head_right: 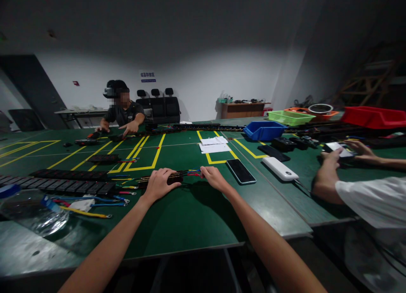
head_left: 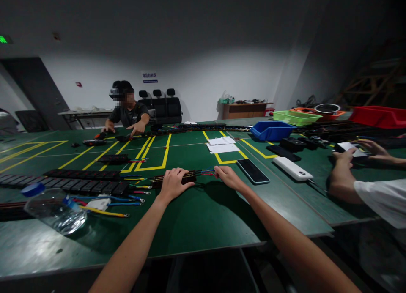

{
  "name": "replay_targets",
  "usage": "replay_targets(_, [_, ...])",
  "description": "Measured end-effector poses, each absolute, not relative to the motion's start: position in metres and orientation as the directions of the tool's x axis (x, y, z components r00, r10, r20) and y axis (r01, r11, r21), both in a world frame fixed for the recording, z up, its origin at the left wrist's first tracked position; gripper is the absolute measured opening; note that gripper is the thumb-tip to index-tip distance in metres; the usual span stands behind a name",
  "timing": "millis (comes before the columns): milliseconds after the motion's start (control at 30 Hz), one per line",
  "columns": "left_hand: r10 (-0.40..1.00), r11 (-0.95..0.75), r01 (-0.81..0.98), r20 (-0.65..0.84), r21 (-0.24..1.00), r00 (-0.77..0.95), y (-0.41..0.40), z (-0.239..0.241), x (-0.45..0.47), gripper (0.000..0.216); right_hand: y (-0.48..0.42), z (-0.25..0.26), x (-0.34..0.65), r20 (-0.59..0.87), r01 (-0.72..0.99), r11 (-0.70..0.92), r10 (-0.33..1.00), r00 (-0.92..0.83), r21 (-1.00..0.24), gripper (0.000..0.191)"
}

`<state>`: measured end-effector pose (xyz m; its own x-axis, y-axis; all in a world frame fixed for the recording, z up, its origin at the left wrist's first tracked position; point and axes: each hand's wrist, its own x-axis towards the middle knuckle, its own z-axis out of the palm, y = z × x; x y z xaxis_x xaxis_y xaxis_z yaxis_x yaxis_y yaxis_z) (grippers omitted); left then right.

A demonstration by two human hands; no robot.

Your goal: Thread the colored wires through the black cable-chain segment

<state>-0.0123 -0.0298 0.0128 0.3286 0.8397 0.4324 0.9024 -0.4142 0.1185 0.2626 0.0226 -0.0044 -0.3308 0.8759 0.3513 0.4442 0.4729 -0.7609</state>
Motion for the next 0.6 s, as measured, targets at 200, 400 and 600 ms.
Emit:
replay_targets(200, [0.829,-0.418,0.903,0.449,0.098,0.334,-0.0288,0.0104,-0.0131,0.050,0.0252,-0.0095,0.2621,0.370,0.446,0.478,0.876,-0.309,-0.757,0.057])
replay_targets(400, [0.830,-0.423,0.899,0.445,0.113,0.335,-0.0283,0.0102,-0.0133,0.051,0.0236,-0.0087,0.2627,0.365,0.454,0.471,0.880,-0.304,-0.756,0.059])
replay_targets(600, [0.836,-0.417,0.901,0.439,0.118,0.329,-0.0299,0.0119,-0.0123,0.051,0.0198,-0.0051,0.2632,0.349,0.443,0.455,0.887,-0.301,-0.773,0.057])
